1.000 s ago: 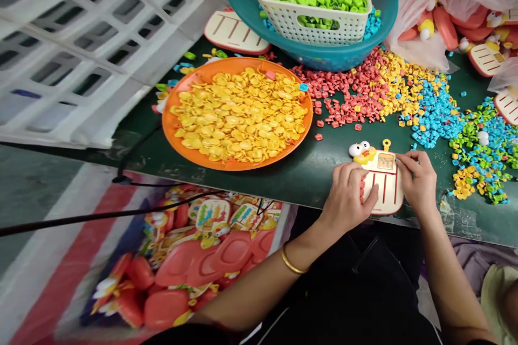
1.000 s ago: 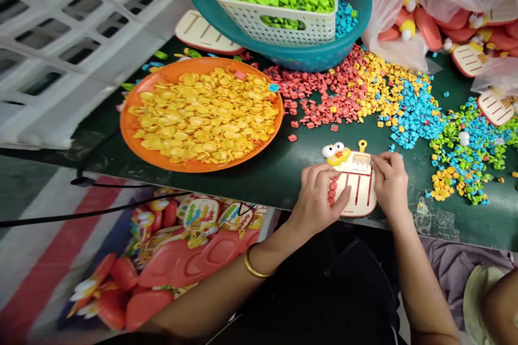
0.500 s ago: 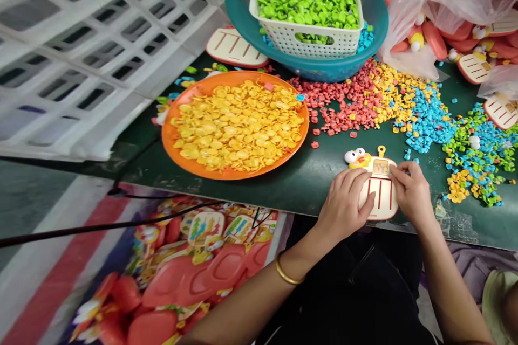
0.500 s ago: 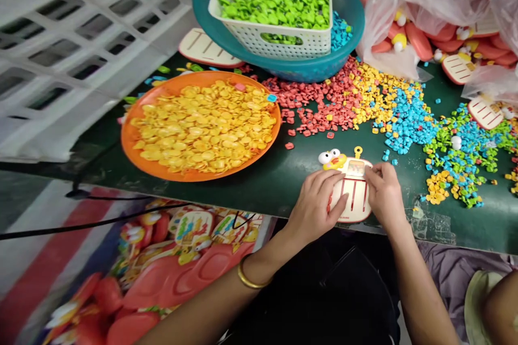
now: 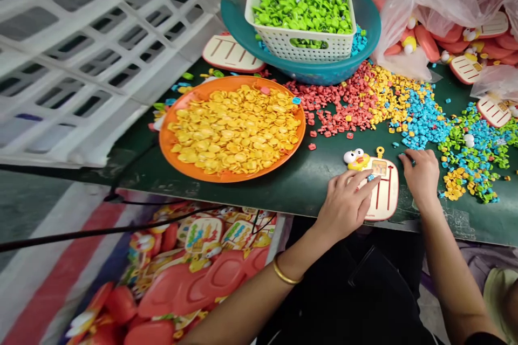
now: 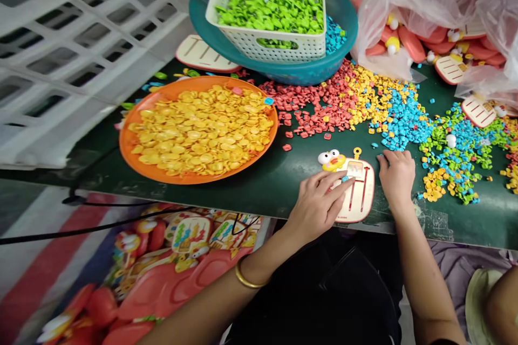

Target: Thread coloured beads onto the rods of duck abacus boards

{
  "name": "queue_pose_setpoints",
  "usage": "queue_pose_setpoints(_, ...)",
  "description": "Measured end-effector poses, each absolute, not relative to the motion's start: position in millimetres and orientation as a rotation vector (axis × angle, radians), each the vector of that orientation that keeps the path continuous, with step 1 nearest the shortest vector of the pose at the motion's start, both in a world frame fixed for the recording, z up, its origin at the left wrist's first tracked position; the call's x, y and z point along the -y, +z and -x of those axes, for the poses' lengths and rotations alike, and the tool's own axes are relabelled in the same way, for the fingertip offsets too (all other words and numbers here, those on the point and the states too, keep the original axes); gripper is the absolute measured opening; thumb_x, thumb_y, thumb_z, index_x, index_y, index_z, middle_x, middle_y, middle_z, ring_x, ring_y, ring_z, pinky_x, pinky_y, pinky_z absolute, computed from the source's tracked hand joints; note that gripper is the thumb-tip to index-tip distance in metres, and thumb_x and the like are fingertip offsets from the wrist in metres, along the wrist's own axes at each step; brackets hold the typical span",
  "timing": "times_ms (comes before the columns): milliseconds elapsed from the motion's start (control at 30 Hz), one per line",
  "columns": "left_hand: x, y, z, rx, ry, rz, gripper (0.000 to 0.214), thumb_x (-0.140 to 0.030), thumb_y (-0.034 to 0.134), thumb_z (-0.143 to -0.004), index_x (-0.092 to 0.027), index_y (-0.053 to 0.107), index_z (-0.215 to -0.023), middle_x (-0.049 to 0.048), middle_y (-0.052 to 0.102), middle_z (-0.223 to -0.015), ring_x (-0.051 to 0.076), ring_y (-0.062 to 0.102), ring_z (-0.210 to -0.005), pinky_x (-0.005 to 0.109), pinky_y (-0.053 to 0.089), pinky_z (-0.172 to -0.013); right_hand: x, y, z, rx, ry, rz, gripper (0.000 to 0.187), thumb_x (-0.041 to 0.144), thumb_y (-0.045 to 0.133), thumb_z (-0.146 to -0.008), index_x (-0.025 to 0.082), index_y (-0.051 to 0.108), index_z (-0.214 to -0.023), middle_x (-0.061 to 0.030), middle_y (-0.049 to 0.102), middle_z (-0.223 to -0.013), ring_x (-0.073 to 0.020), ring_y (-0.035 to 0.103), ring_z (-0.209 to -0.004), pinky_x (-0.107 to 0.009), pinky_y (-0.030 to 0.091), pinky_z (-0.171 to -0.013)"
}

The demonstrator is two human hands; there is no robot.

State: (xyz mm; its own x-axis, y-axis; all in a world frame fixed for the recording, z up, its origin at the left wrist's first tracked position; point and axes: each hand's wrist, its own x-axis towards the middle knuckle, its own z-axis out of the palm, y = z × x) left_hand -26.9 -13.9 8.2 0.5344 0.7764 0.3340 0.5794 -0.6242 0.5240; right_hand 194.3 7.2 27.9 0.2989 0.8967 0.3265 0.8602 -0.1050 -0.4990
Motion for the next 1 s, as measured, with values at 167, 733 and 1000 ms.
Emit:
queue_pose_setpoints(167, 16, 8, 27, -1.134, 0.814, -2.382, 0.035, -0.023, 0.046, -0.097, -0.022, 0.062, -0.129, 0.0100, 0.064, -0.126, 0.027, 0.053, -0.118, 0.043, 0.042, -0.098, 6, 30, -176, 1.461, 0.453, 1.795, 0.020, 0.037, 0.062, -0.089, 0.024, 0.077, -0.092, -0.0061, 0.072, -0.090, -0.0211, 0.061, -0.082, -0.036, 0.050, -0.076)
queue_pose_setpoints(733, 16, 9, 26, -1.206, 0.815, -2.247, 0.023, -0.041, 0.055, -0.094, -0.020, 0.054, -0.085, 0.0088, 0.059, -0.103, 0.026, 0.052, -0.101, 0.040, 0.044, -0.086, 49, 16, -155, 1.919, 0.234, 1.532, 0.031, 0.015, 0.047, -0.095, 0.024, 0.073, -0.110, -0.0097, 0.066, -0.098, -0.0198, 0.062, -0.091, -0.035, 0.056, -0.078)
queue_pose_setpoints(1000, 16, 7, 26, -1.175, 0.847, -2.238, 0.019, -0.037, 0.059, -0.091, -0.019, 0.057, -0.095, 0.0094, 0.060, -0.106, 0.026, 0.053, -0.104, 0.040, 0.043, -0.090, -39, 31, -152, 1.593, 0.326, 1.621, 0.019, 0.029, 0.056, -0.092, 0.021, 0.073, -0.092, -0.0061, 0.071, -0.088, -0.0189, 0.064, -0.082, -0.033, 0.052, -0.076)
